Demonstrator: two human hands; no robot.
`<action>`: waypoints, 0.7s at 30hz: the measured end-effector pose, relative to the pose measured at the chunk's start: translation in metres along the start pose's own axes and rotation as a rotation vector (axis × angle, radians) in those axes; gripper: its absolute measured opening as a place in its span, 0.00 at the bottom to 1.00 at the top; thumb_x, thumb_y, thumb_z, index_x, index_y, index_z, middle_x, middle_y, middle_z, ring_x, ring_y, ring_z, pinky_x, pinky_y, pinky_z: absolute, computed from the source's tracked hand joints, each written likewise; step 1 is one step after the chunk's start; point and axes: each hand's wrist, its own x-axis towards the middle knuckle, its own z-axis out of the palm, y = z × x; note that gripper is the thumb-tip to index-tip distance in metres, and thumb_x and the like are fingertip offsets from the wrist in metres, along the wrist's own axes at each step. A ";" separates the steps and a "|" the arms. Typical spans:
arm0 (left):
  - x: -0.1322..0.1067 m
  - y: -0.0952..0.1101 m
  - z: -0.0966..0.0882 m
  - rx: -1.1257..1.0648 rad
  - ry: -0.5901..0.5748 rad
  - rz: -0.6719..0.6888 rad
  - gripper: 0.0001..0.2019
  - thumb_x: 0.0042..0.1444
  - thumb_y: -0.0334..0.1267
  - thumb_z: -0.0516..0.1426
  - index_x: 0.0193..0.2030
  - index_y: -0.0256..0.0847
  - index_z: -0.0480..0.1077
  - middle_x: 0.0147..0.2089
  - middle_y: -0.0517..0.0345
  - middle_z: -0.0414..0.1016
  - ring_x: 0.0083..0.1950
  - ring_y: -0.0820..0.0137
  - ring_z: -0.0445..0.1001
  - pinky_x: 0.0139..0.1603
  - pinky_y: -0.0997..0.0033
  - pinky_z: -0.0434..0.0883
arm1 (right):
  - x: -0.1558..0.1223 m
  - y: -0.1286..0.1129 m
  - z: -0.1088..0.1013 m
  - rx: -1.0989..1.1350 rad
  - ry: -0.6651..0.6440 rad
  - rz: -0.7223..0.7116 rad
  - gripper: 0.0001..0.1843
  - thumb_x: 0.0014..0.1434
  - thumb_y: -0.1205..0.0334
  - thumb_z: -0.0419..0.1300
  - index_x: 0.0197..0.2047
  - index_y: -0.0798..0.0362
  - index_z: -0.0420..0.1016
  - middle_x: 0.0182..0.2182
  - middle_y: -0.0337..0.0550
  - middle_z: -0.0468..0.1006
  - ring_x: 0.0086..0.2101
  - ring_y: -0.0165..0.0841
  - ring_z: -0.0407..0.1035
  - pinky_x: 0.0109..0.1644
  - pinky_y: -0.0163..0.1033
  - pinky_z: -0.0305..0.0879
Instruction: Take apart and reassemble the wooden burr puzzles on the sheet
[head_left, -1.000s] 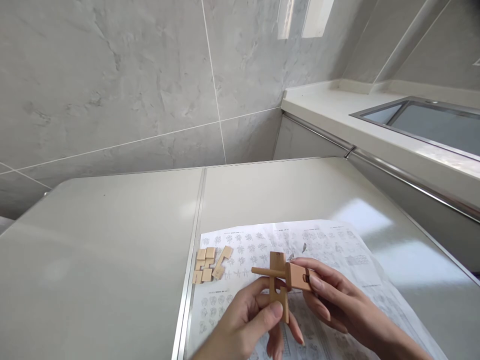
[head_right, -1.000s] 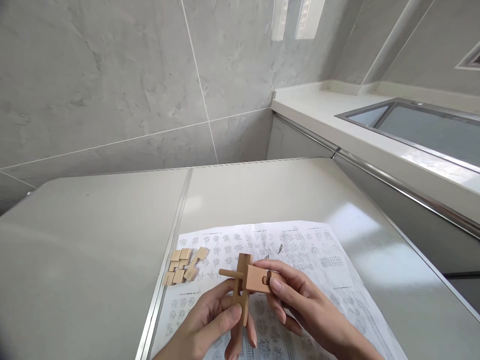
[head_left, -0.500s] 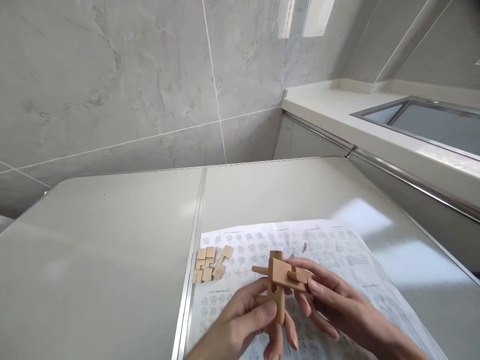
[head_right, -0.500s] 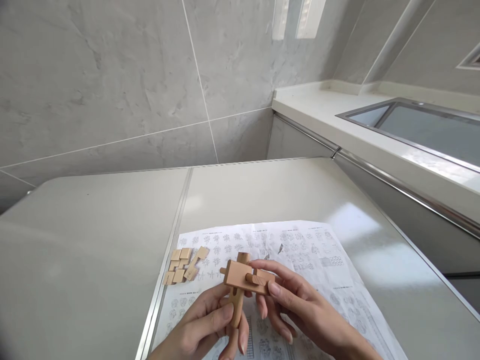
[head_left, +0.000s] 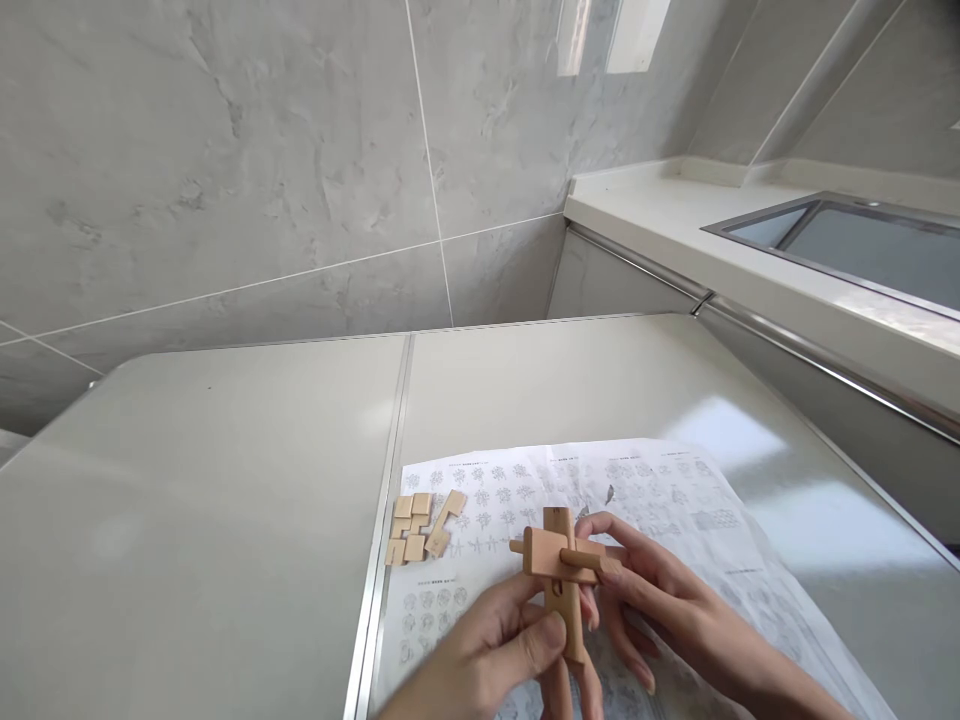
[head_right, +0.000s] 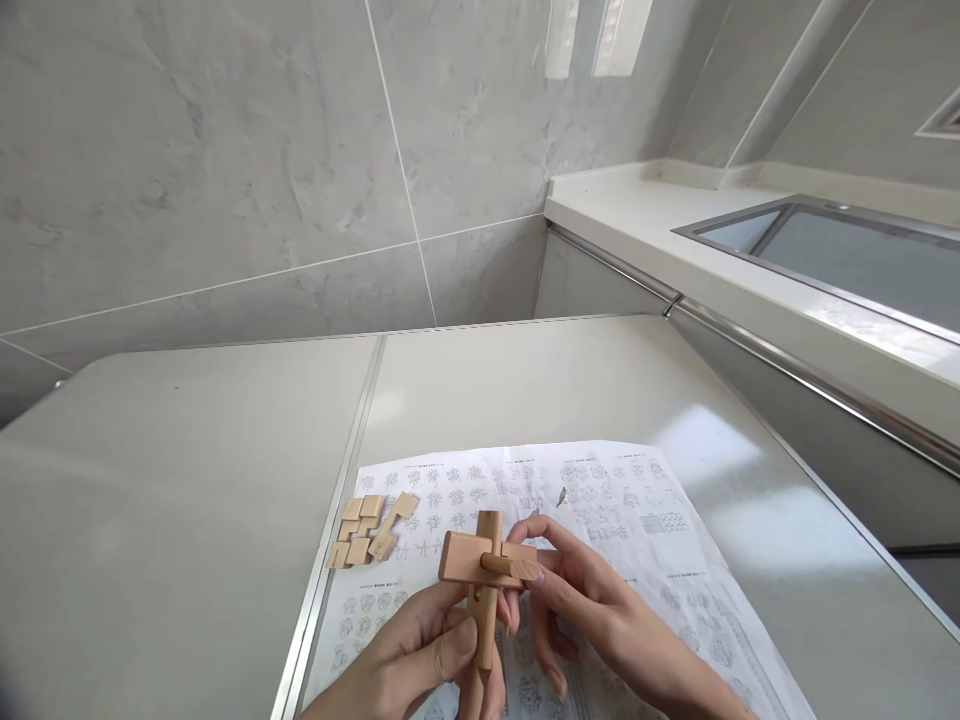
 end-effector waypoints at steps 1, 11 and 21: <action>0.000 -0.001 -0.001 -0.005 -0.014 -0.009 0.20 0.73 0.52 0.56 0.57 0.36 0.70 0.31 0.54 0.76 0.23 0.76 0.70 0.28 0.77 0.69 | 0.000 -0.001 0.001 -0.009 -0.005 -0.001 0.15 0.77 0.45 0.55 0.52 0.48 0.66 0.36 0.38 0.80 0.19 0.22 0.69 0.24 0.32 0.51; -0.005 -0.003 0.001 0.028 0.024 -0.047 0.21 0.71 0.55 0.58 0.42 0.34 0.74 0.32 0.54 0.74 0.29 0.74 0.72 0.39 0.71 0.72 | 0.001 -0.003 0.001 -0.046 -0.050 0.049 0.17 0.75 0.43 0.56 0.48 0.48 0.71 0.33 0.35 0.76 0.18 0.20 0.63 0.22 0.30 0.53; -0.008 -0.008 -0.004 0.055 0.029 -0.051 0.22 0.72 0.53 0.57 0.45 0.33 0.79 0.35 0.52 0.75 0.31 0.73 0.74 0.43 0.68 0.71 | -0.001 -0.005 -0.002 -0.015 -0.063 0.081 0.16 0.74 0.43 0.58 0.48 0.48 0.73 0.28 0.31 0.67 0.18 0.19 0.54 0.21 0.29 0.49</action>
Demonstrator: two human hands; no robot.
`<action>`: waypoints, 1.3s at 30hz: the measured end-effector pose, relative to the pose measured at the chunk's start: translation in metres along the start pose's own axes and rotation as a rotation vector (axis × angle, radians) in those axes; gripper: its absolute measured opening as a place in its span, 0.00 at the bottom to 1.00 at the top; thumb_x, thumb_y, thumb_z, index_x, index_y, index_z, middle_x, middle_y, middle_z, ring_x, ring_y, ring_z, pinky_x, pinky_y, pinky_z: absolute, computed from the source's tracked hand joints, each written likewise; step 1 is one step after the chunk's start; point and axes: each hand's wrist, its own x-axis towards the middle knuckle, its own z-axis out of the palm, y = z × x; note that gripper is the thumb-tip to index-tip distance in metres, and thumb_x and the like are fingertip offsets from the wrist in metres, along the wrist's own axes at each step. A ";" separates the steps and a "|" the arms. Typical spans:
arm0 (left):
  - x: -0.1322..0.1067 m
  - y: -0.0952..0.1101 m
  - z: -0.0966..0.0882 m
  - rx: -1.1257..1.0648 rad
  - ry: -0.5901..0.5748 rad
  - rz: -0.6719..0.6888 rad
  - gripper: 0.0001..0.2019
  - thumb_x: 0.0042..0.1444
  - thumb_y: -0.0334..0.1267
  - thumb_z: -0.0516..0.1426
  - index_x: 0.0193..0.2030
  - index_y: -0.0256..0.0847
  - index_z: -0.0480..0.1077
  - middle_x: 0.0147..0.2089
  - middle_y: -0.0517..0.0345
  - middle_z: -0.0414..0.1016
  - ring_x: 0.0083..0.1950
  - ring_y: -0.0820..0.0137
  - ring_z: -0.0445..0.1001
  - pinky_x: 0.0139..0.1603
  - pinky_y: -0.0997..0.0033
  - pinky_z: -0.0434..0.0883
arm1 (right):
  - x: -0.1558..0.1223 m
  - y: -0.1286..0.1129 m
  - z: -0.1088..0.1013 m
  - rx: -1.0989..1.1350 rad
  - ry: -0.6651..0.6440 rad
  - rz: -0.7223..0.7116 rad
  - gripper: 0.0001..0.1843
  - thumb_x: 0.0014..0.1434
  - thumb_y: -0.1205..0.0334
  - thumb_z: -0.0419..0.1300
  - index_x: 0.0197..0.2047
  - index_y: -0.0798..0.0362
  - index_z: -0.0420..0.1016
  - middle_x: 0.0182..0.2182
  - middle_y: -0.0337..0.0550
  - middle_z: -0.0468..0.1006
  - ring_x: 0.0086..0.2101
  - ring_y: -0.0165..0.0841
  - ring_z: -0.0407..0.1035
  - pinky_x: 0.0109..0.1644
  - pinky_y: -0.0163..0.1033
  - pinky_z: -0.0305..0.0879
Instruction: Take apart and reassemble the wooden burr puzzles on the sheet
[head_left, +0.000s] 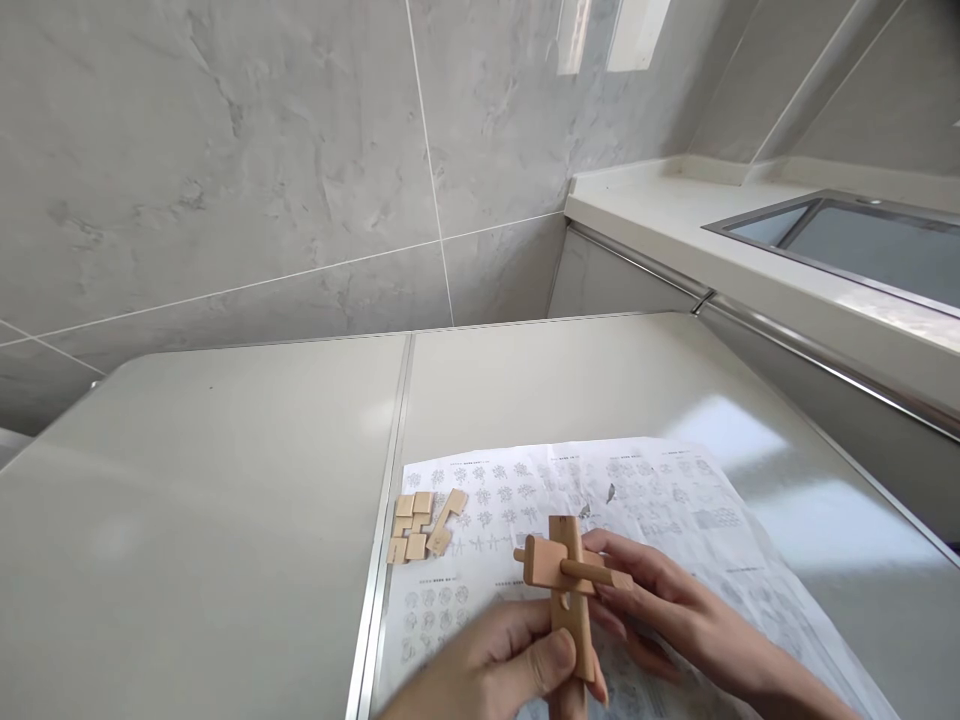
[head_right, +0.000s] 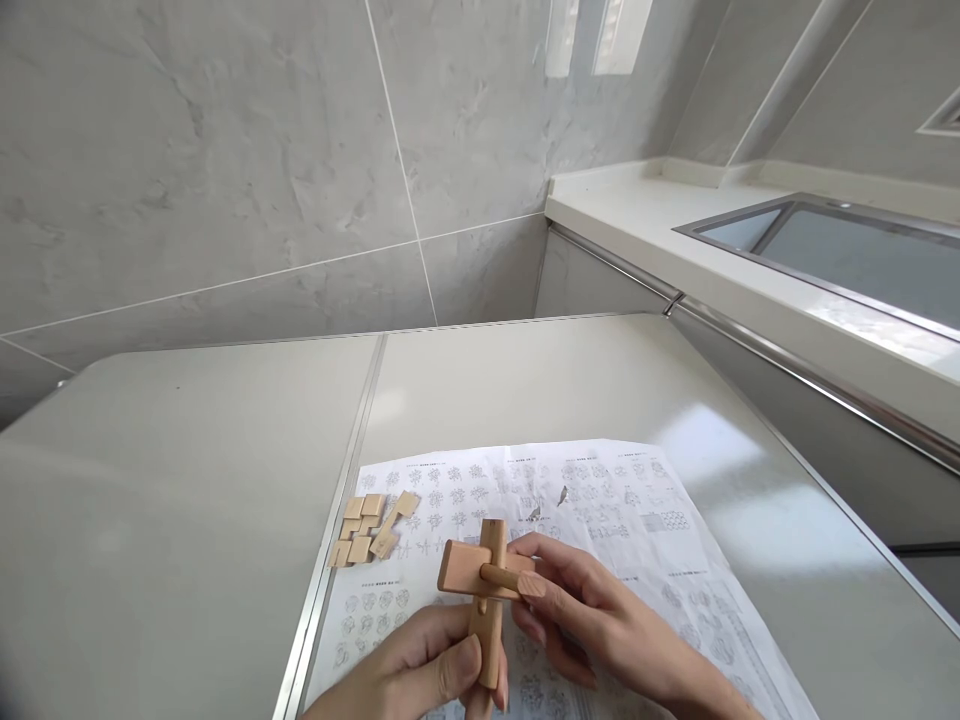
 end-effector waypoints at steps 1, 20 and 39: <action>0.000 0.000 0.000 -0.007 -0.003 0.005 0.22 0.72 0.54 0.58 0.44 0.33 0.79 0.34 0.53 0.75 0.31 0.73 0.74 0.43 0.69 0.70 | 0.000 0.000 0.000 0.008 -0.009 0.005 0.16 0.74 0.43 0.59 0.48 0.48 0.73 0.28 0.31 0.67 0.18 0.19 0.53 0.20 0.29 0.48; 0.009 0.005 0.001 -0.069 -0.018 0.057 0.28 0.68 0.65 0.55 0.40 0.37 0.70 0.22 0.62 0.70 0.17 0.77 0.62 0.25 0.75 0.64 | 0.004 0.007 -0.004 0.136 -0.153 -0.040 0.18 0.75 0.49 0.58 0.45 0.56 0.75 0.31 0.41 0.79 0.14 0.18 0.60 0.18 0.27 0.51; 0.004 0.012 0.002 -0.106 0.047 -0.038 0.20 0.68 0.57 0.62 0.43 0.39 0.69 0.25 0.66 0.71 0.20 0.79 0.63 0.31 0.75 0.66 | 0.003 -0.001 -0.036 0.692 0.587 -0.359 0.09 0.66 0.63 0.70 0.39 0.50 0.72 0.34 0.32 0.67 0.20 0.19 0.48 0.24 0.25 0.66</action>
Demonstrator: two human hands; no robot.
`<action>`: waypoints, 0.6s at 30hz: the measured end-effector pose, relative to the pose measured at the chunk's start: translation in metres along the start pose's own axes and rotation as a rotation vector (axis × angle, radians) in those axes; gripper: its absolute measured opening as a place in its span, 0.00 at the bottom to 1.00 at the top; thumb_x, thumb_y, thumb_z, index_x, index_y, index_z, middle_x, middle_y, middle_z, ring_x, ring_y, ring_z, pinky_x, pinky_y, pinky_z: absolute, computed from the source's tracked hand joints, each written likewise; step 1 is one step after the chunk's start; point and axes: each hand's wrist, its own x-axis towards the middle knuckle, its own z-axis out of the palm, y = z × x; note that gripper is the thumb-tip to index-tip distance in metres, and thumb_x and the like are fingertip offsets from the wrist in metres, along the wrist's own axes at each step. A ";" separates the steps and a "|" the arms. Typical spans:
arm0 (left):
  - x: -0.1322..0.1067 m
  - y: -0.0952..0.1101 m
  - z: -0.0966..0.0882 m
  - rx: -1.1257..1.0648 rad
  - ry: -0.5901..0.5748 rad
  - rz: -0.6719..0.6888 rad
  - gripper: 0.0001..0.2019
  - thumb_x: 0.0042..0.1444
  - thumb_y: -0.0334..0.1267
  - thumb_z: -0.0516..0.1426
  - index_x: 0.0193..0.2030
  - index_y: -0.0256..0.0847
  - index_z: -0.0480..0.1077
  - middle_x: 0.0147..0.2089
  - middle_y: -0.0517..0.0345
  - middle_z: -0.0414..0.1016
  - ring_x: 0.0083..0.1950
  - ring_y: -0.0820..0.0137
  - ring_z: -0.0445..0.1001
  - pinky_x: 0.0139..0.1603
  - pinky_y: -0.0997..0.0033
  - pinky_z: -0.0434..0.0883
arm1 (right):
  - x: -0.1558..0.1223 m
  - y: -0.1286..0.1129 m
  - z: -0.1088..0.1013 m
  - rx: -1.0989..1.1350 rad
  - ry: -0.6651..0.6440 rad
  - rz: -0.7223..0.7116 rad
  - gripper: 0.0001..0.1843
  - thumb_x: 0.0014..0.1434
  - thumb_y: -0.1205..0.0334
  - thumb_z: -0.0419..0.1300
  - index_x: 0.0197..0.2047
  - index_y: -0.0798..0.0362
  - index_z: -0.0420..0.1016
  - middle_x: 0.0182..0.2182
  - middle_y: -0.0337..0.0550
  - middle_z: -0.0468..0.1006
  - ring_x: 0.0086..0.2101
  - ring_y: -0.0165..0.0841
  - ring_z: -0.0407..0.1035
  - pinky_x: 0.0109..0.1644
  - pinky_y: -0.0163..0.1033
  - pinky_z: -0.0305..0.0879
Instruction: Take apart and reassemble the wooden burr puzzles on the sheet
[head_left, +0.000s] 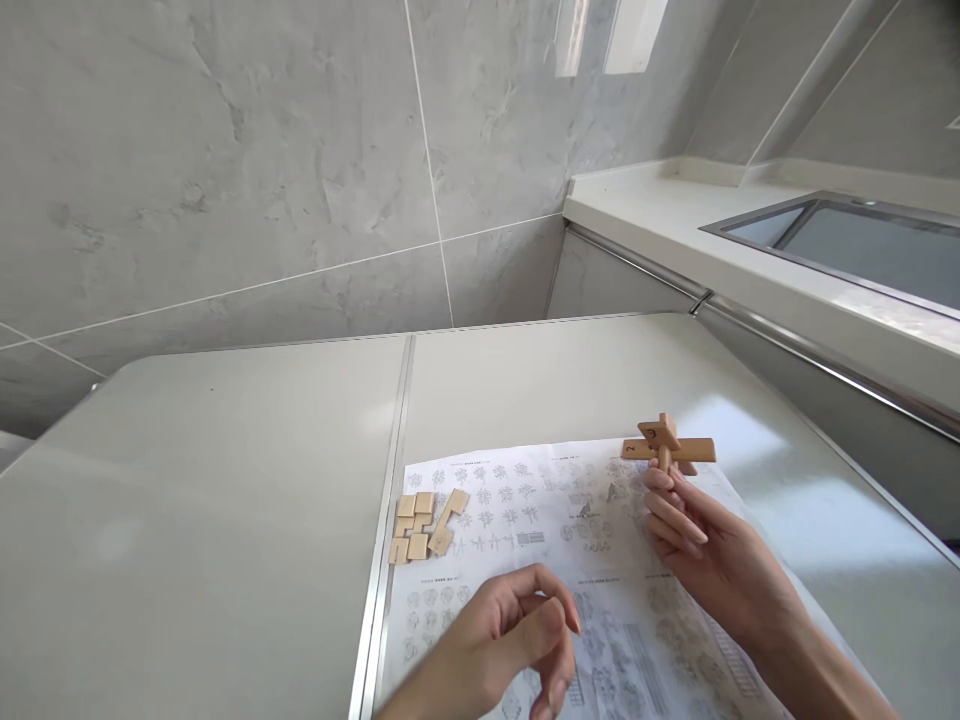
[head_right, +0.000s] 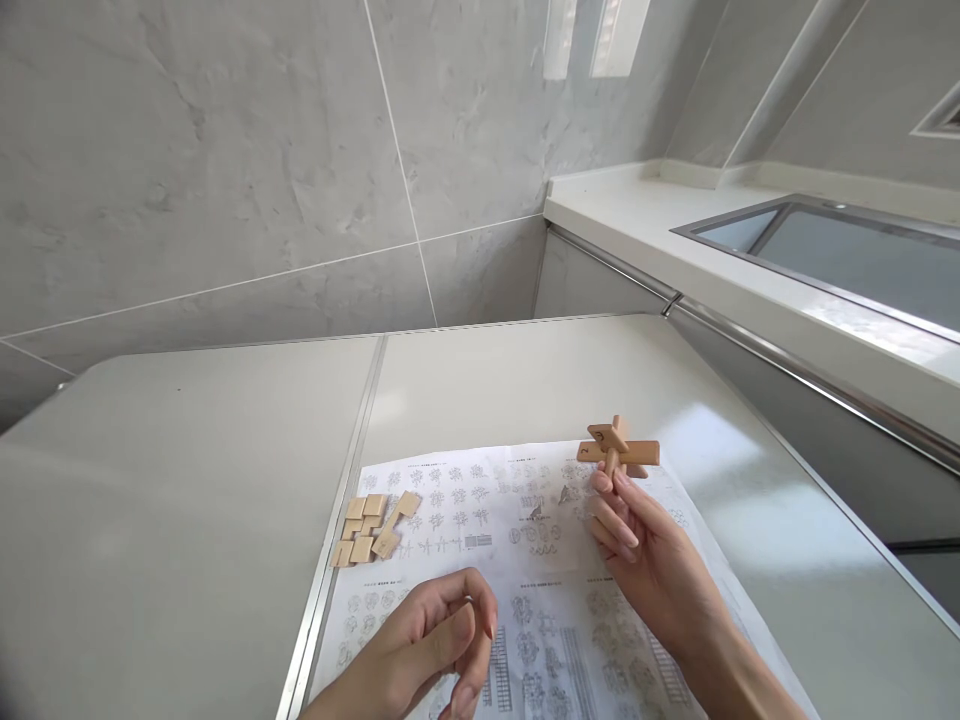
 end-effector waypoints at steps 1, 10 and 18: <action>0.000 0.000 0.000 -0.002 0.001 -0.001 0.20 0.68 0.56 0.62 0.43 0.39 0.69 0.25 0.66 0.71 0.20 0.80 0.63 0.31 0.74 0.66 | 0.001 -0.001 -0.001 0.022 0.004 -0.014 0.08 0.66 0.65 0.69 0.40 0.49 0.72 0.35 0.32 0.68 0.20 0.19 0.50 0.24 0.25 0.67; -0.001 -0.001 -0.001 -0.001 0.007 0.001 0.20 0.67 0.56 0.63 0.43 0.38 0.69 0.25 0.65 0.71 0.20 0.80 0.63 0.32 0.74 0.67 | 0.002 -0.005 0.000 0.105 0.057 -0.050 0.11 0.64 0.68 0.71 0.43 0.51 0.73 0.37 0.32 0.74 0.20 0.17 0.56 0.22 0.24 0.69; 0.000 0.002 0.002 0.019 0.013 -0.012 0.19 0.67 0.53 0.64 0.42 0.39 0.68 0.25 0.66 0.71 0.20 0.80 0.63 0.31 0.74 0.66 | 0.006 -0.007 -0.009 0.039 0.074 -0.075 0.13 0.62 0.64 0.74 0.45 0.45 0.76 0.42 0.32 0.79 0.19 0.18 0.53 0.21 0.23 0.69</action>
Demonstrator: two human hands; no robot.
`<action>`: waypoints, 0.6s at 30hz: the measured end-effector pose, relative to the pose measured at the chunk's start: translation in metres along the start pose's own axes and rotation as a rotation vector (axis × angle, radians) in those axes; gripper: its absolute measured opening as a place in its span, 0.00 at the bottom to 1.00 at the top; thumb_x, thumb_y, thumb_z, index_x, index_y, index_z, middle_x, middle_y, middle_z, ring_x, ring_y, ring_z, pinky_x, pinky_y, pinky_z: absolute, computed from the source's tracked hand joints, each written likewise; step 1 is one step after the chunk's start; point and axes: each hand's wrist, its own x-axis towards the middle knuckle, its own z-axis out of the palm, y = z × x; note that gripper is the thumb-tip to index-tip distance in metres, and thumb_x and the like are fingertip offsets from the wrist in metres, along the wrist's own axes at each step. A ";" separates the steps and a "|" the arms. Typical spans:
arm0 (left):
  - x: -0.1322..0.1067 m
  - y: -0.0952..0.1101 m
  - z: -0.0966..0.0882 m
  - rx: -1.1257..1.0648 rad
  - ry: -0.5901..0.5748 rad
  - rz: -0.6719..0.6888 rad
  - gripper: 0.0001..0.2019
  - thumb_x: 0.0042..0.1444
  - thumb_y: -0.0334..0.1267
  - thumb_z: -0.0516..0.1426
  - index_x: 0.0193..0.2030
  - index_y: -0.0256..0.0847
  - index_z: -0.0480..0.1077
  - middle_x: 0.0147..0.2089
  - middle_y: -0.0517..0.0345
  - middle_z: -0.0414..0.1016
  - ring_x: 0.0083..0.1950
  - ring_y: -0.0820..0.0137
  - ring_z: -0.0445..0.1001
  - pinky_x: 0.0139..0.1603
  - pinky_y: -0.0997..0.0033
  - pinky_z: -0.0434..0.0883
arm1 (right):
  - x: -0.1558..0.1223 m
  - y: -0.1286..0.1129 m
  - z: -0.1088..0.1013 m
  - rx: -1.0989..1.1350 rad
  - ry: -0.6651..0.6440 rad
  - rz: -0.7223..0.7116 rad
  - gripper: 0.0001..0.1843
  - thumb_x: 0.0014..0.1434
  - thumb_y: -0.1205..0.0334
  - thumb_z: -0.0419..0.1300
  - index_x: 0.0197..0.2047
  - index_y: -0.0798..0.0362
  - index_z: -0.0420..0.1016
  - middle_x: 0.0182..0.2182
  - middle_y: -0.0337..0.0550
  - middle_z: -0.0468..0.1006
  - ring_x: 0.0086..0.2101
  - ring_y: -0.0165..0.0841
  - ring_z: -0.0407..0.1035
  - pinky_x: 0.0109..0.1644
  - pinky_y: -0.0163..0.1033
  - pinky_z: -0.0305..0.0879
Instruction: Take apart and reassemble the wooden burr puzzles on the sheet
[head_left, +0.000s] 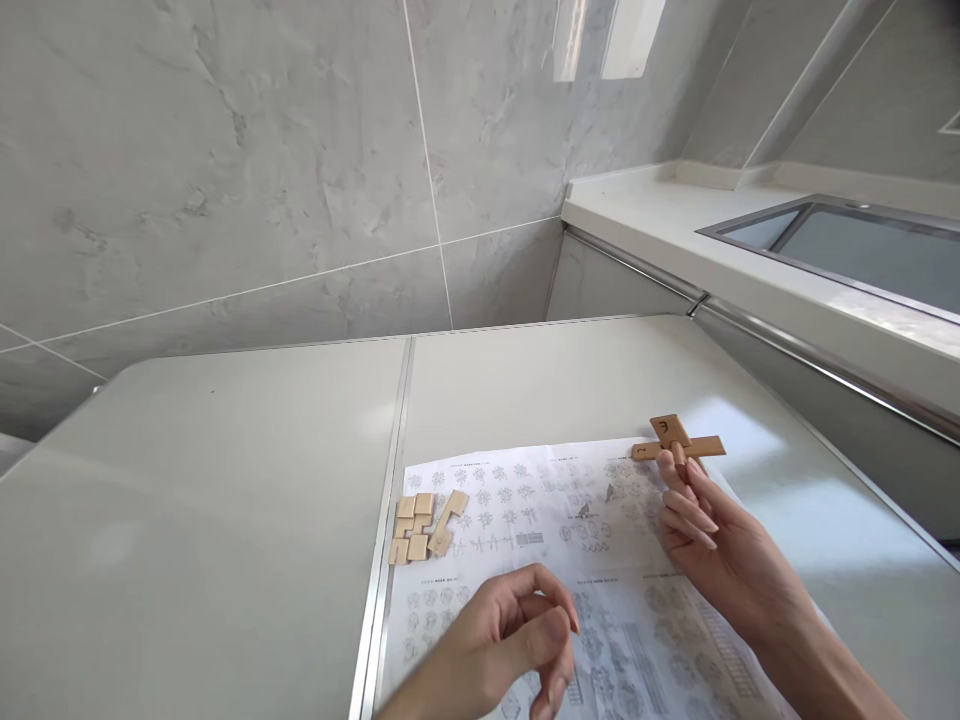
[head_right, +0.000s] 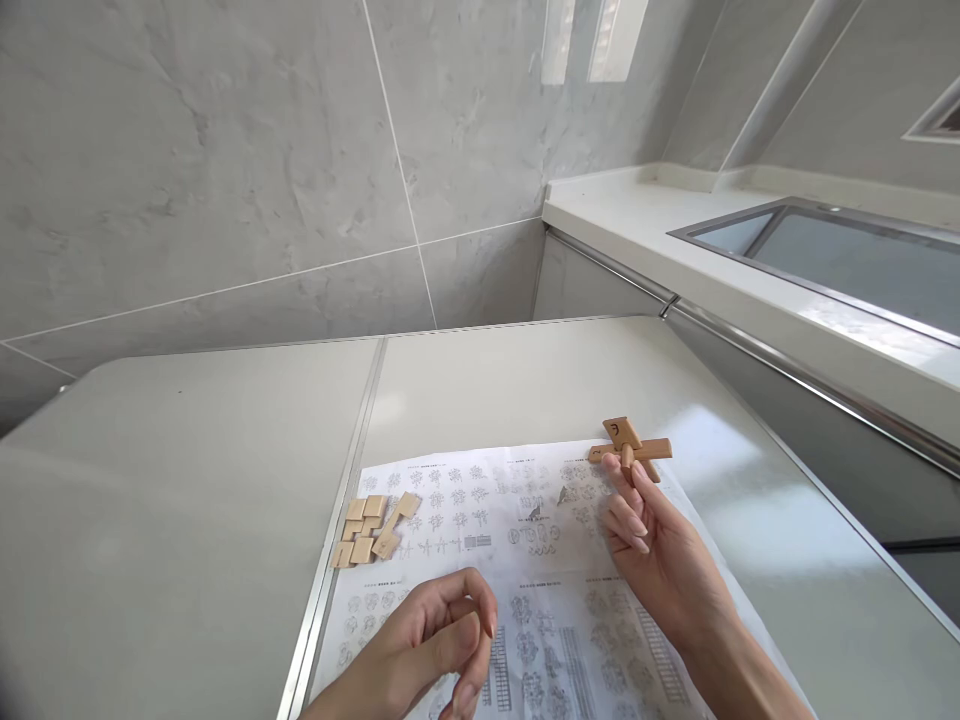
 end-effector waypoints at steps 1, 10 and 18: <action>0.000 0.000 0.000 -0.002 0.000 0.002 0.19 0.67 0.53 0.64 0.42 0.39 0.68 0.25 0.66 0.71 0.19 0.80 0.63 0.31 0.74 0.66 | 0.001 0.000 -0.001 -0.007 0.004 -0.007 0.13 0.62 0.63 0.74 0.46 0.45 0.77 0.44 0.33 0.79 0.19 0.18 0.53 0.20 0.23 0.68; -0.001 0.002 0.001 0.011 0.006 -0.011 0.16 0.67 0.49 0.65 0.42 0.39 0.68 0.24 0.67 0.70 0.20 0.80 0.63 0.30 0.75 0.67 | -0.001 -0.003 0.002 0.088 0.049 0.006 0.16 0.60 0.66 0.75 0.48 0.49 0.77 0.48 0.35 0.81 0.19 0.16 0.55 0.20 0.21 0.69; 0.000 0.004 0.003 0.038 0.000 0.004 0.18 0.64 0.50 0.67 0.41 0.39 0.68 0.24 0.67 0.70 0.19 0.80 0.64 0.29 0.74 0.66 | -0.001 -0.002 0.003 0.056 -0.016 0.032 0.13 0.62 0.63 0.74 0.44 0.48 0.74 0.37 0.32 0.76 0.19 0.18 0.54 0.20 0.23 0.68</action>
